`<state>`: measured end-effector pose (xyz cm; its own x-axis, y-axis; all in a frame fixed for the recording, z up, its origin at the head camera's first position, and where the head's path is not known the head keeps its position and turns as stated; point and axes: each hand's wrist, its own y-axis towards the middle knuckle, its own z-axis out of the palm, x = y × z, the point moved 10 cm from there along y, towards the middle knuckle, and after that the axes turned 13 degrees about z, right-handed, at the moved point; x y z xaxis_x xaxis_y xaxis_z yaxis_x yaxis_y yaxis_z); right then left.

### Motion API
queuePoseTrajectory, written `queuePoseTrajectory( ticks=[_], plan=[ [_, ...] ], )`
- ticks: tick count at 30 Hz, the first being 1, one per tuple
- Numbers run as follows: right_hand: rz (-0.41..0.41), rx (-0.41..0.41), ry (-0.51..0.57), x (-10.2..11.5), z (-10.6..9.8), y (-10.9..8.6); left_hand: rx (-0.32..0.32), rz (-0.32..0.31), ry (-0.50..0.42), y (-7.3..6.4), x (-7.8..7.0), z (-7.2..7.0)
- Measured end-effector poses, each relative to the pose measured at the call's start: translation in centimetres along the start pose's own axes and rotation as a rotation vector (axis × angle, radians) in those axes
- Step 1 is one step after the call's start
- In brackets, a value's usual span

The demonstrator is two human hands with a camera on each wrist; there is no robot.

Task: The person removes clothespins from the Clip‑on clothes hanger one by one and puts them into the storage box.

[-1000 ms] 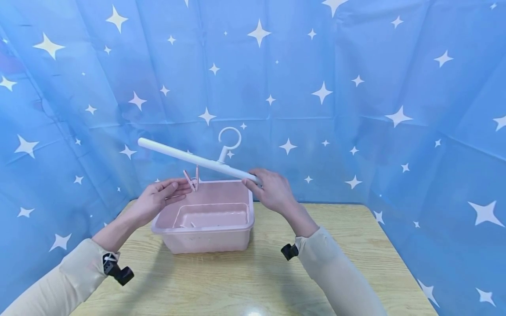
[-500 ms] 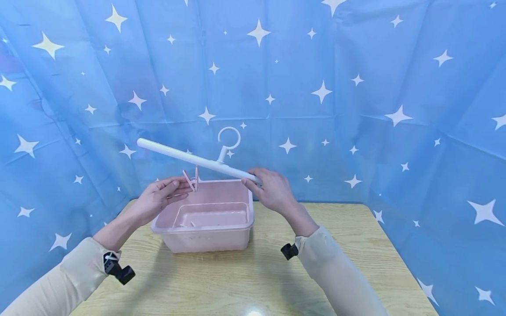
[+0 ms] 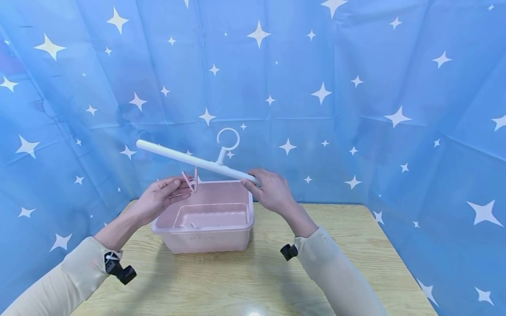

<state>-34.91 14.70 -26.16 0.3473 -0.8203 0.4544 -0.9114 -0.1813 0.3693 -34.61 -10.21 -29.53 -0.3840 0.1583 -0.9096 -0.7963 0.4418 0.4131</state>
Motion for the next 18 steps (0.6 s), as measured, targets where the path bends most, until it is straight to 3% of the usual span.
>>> queuePoseTrajectory(
  ticks=[18],
  plan=[
    [0.000,0.003,-0.004,-0.12,0.24,0.07,0.015,0.007,-0.073,0.37,-0.18,0.71]
  ],
)
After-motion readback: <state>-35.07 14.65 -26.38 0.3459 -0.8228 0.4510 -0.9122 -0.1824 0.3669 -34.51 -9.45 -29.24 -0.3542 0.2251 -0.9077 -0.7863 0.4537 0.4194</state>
